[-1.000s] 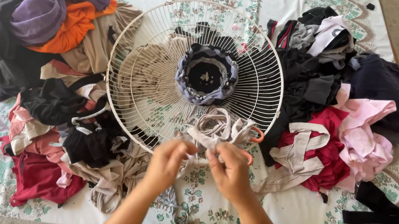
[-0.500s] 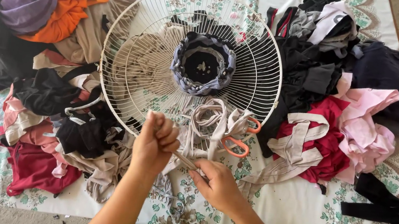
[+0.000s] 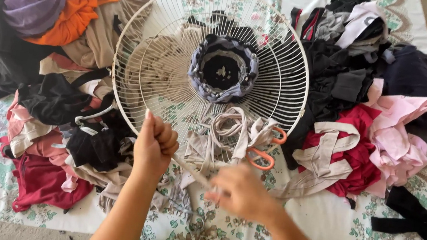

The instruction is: Weaving strips of recycled fabric onto a circular metal fan guard to create a handmade rug.

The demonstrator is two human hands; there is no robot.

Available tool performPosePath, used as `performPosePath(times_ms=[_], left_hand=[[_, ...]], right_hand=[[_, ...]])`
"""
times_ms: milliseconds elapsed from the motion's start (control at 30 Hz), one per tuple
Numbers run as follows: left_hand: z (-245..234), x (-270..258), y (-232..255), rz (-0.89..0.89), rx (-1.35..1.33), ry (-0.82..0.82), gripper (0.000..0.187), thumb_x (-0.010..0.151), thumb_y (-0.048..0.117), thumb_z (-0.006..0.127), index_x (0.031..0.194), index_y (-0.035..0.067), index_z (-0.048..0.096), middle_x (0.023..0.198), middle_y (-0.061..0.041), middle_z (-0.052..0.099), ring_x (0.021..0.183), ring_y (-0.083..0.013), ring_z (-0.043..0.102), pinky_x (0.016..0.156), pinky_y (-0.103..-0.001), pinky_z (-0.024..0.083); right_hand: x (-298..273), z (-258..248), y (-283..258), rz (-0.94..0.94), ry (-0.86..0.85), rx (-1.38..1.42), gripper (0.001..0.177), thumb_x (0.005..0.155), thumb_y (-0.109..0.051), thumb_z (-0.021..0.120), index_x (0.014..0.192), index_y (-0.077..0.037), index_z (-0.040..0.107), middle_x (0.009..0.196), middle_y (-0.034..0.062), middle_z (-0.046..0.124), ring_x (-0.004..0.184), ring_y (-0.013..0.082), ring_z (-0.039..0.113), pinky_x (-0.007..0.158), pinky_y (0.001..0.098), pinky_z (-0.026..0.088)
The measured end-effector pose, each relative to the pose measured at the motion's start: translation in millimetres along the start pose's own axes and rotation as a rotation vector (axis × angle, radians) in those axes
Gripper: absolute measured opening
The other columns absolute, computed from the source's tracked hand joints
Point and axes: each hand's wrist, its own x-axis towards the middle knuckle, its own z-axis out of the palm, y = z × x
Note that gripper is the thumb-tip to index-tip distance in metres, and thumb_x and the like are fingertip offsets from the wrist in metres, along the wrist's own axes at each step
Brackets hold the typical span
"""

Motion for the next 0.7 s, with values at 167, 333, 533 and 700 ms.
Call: performPosePath(times_ms=[167,333,533,700], left_hand=[[-16.9,-20.0,-22.4,-0.007,0.032,-0.077,0.052,0.11,0.049,0.038,0.068,0.021,0.027,0.057,0.007,0.015,0.044,-0.0079,0.019,0.037,-0.018,0.017],[-33.1,-33.3,-32.2,0.101,0.092,-0.091,0.039,0.11,0.025,0.049,0.074,0.017,0.035,0.056,0.003,0.021,0.044,-0.0106,0.024,0.036,-0.02,0.025],[-30.1,-30.2,-20.5,0.185,0.495,-0.069,0.049,0.111,0.031,0.045,0.069,0.007,0.052,0.052,-0.006,0.041,0.043,-0.0115,0.034,0.037,-0.021,0.026],[15.7,-19.1,-17.2,0.434,0.85,-0.198,0.05,0.092,0.006,0.069,0.138,0.011,0.05,0.148,-0.017,0.044,0.114,-0.034,0.065,0.076,-0.042,0.059]], right_hand=[[60.2,5.4,54.8,0.142,0.096,0.091,0.021,0.097,-0.028,0.063,0.105,-0.01,0.071,0.091,0.014,0.066,0.089,0.0375,0.067,0.079,0.0487,0.053],[94.1,42.2,84.0,0.249,-0.16,-0.415,0.032,0.078,-0.048,0.076,0.094,-0.02,0.076,0.092,0.0037,0.063,0.093,0.0268,0.061,0.079,0.0451,0.049],[97.0,-21.5,59.6,0.327,0.19,0.315,0.023,0.082,-0.022,0.075,0.101,-0.01,0.076,0.099,0.0137,0.076,0.103,0.0356,0.07,0.091,0.0464,0.054],[79.5,-39.7,61.3,0.196,0.547,1.249,0.026,0.092,-0.003,0.058,0.111,0.014,0.062,0.058,0.012,0.054,0.035,0.0091,0.047,0.031,0.0217,0.042]])
